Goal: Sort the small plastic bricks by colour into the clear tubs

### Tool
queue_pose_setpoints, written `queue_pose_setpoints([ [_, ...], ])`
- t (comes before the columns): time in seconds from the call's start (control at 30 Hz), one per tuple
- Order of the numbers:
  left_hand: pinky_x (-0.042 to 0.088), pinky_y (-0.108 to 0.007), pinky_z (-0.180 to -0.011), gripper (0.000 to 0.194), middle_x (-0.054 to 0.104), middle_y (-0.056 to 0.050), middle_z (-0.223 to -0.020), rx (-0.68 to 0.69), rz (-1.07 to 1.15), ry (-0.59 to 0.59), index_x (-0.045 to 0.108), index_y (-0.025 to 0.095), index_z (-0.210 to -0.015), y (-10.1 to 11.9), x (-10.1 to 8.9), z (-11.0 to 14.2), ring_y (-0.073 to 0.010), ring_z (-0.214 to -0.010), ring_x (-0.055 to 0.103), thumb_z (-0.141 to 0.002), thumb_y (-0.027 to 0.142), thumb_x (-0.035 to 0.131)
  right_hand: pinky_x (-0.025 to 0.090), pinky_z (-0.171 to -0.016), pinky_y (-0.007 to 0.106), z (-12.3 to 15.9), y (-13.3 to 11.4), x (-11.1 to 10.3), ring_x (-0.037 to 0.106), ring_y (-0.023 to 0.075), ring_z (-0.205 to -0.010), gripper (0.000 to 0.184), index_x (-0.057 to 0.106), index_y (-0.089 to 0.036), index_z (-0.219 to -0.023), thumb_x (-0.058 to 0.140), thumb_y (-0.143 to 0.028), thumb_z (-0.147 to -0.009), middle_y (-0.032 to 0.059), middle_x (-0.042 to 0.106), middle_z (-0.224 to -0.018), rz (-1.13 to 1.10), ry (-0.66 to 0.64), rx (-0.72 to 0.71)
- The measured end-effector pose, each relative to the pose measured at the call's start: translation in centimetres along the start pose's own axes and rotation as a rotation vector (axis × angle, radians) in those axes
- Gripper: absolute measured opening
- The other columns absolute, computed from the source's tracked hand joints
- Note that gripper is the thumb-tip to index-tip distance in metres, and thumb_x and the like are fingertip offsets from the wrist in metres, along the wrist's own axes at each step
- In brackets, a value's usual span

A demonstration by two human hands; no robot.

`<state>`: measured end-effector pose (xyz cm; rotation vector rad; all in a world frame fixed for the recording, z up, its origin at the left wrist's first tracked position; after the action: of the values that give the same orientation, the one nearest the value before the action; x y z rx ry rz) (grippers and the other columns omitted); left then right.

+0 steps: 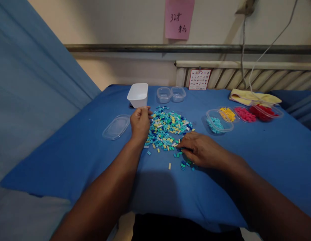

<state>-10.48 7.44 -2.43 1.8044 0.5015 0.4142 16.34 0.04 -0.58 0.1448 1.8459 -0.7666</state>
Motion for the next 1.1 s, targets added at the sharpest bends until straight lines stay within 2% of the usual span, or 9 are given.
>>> queue_pose_setpoints([
  [0.13,0.048,-0.022,-0.057,0.031,0.073,-0.004,-0.084,-0.004,-0.013,-0.011,0.077,0.017,-0.100,0.0,0.0,0.1,-0.0129,-0.068,0.065,-0.097,0.045,0.066,0.057,-0.093,0.042,0.4,0.0,-0.2,0.073,0.0277,-0.102,0.031,0.083,-0.021,-0.119,0.062,-0.013,-0.097,0.0111,0.080,-0.104,0.003,-0.030,0.021],
  [0.23,0.049,-0.023,-0.061,0.030,0.074,-0.003,-0.084,0.027,-0.042,-0.027,0.077,0.017,-0.100,0.1,0.0,0.3,-0.0130,-0.069,0.065,-0.098,0.045,0.065,0.058,-0.095,0.045,0.4,0.0,-0.3,0.073,0.0286,-0.102,0.025,0.082,-0.020,-0.118,0.062,-0.020,-0.102,0.0116,0.080,-0.105,-0.028,-0.008,0.032],
  [0.37,0.051,-0.024,-0.065,0.031,0.074,-0.003,-0.085,0.058,-0.057,-0.070,0.077,0.018,-0.101,0.1,0.2,0.5,-0.0139,-0.071,0.066,-0.100,0.047,0.064,0.048,-0.119,0.061,-0.3,-1.0,0.3,0.064,0.0366,-0.141,0.037,0.076,-0.025,-0.139,0.068,-0.038,-0.106,0.0161,0.071,-0.149,-0.085,0.080,-0.002],
  [0.47,0.051,-0.025,-0.065,0.031,0.073,-0.003,-0.085,0.056,-0.058,-0.072,0.077,0.018,-0.101,0.1,0.2,0.6,-0.0138,-0.070,0.065,-0.101,0.047,0.064,0.036,-0.131,0.061,-0.7,-1.9,1.5,0.048,0.0366,-0.160,0.053,0.065,-0.027,-0.157,0.069,-0.043,-0.106,0.0145,0.056,-0.169,-0.130,0.025,-0.046],
  [0.57,0.050,-0.025,-0.064,0.031,0.073,-0.003,-0.085,0.039,-0.050,-0.075,0.077,0.019,-0.101,-0.1,0.2,0.7,-0.0139,-0.071,0.065,-0.101,0.047,0.063,0.040,-0.128,0.064,-0.2,-2.0,1.6,0.053,0.0401,-0.155,0.054,0.066,-0.024,-0.156,0.070,-0.042,-0.106,0.0175,0.060,-0.165,-0.138,-0.008,-0.030],
  [0.63,0.049,-0.025,-0.063,0.032,0.073,-0.003,-0.085,0.025,-0.048,-0.083,0.077,0.019,-0.101,-0.3,0.3,0.7,-0.0142,-0.070,0.064,-0.101,0.047,0.063,0.045,-0.122,0.064,0.3,-1.6,1.0,0.063,0.0411,-0.144,0.043,0.075,-0.024,-0.145,0.070,-0.041,-0.105,0.0178,0.069,-0.154,-0.123,-0.004,-0.007],
  [0.77,0.048,-0.025,-0.062,0.031,0.073,-0.004,-0.083,0.036,-0.060,-0.096,0.078,0.019,-0.100,-0.5,0.5,0.8,-0.0154,-0.071,0.064,-0.102,0.047,0.063,0.054,-0.111,0.058,0.7,-0.9,-0.1,0.074,0.0351,-0.120,0.027,0.083,-0.026,-0.122,0.061,-0.036,-0.110,0.0137,0.082,-0.127,-0.044,0.062,0.019],
  [0.93,0.048,-0.026,-0.063,0.030,0.073,-0.004,-0.084,0.034,-0.055,-0.105,0.078,0.019,-0.101,-0.5,0.7,0.9,-0.0159,-0.072,0.064,-0.102,0.045,0.063,0.059,-0.101,0.050,0.4,-0.1,0.4,0.075,0.0314,-0.111,0.030,0.081,-0.023,-0.124,0.055,-0.024,-0.109,0.0133,0.082,-0.120,0.056,0.080,0.060],
  [1.1,0.049,-0.026,-0.064,0.030,0.073,-0.004,-0.085,0.022,-0.068,-0.101,0.078,0.019,-0.100,-0.5,0.7,0.9,-0.0155,-0.072,0.064,-0.101,0.046,0.064,0.060,-0.095,0.046,0.3,1.0,0.8,0.076,0.0303,-0.107,0.031,0.079,-0.023,-0.129,0.057,-0.024,-0.107,0.0123,0.083,-0.117,0.074,0.158,0.147],
])
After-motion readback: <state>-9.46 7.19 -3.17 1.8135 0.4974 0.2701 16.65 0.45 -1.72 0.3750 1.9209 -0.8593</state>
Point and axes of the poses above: each hand's wrist, its own z-axis away from the middle knuckle, its own x-axis out of the palm, y = z × x, the point moved 3 cm from there along -z, towards the middle knuckle
